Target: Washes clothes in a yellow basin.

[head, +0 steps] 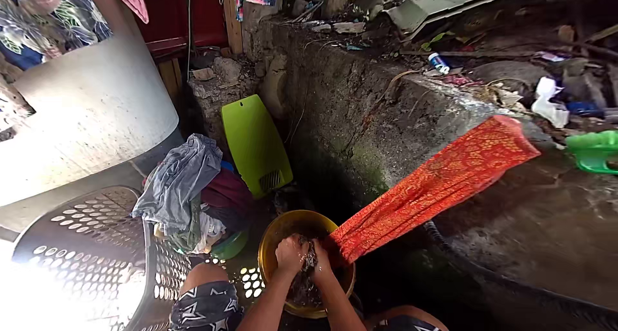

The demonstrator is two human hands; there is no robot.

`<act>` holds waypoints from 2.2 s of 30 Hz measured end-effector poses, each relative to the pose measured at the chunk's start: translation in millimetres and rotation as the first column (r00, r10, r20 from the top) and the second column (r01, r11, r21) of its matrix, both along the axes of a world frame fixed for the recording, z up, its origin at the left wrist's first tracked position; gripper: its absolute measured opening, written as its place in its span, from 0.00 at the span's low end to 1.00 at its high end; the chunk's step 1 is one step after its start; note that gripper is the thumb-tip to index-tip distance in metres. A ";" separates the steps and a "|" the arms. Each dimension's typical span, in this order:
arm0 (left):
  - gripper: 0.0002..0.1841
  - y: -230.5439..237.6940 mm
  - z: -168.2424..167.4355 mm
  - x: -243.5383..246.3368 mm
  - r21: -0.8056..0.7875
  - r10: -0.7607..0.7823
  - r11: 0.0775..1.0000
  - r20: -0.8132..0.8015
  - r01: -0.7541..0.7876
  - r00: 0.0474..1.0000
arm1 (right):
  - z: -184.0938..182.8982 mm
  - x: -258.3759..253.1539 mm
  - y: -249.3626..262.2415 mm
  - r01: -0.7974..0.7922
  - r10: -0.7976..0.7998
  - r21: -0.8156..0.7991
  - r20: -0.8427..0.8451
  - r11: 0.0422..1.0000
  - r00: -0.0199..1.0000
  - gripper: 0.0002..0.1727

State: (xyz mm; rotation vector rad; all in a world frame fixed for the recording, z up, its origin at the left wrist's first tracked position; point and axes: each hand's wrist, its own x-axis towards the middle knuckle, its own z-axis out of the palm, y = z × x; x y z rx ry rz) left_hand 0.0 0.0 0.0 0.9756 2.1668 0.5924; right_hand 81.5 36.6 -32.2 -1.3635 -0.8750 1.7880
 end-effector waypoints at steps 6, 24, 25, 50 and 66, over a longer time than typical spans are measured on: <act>0.23 41.2 132.3 -22.2 -0.033 -0.373 0.927 -0.201 0.374 0.906 | -25.4 22.5 10.0 -0.667 0.376 0.126 0.741 0.735 0.555 0.29; 0.24 73.7 222.9 26.8 0.778 -0.351 0.401 -0.358 0.484 0.865 | -42.2 24.1 -17.9 -0.882 0.543 -0.255 0.840 0.396 0.001 0.40; 0.24 55.4 183.5 15.5 0.714 -0.153 0.567 -0.398 0.410 0.905 | -41.4 25.5 -19.2 -0.882 0.561 -0.275 0.827 0.382 -0.015 0.40; 0.44 -187.2 -36.9 -7.2 -0.130 0.607 0.753 0.516 -0.645 0.605 | -49.9 -5.3 -100.8 -0.805 0.585 -0.530 0.574 -0.267 -0.573 0.29; 0.47 -152.7 -25.5 -36.7 0.038 -0.013 0.999 0.361 -0.001 0.933 | 197.3 -15.4 -67.3 -0.837 0.484 0.439 0.684 0.326 0.547 0.14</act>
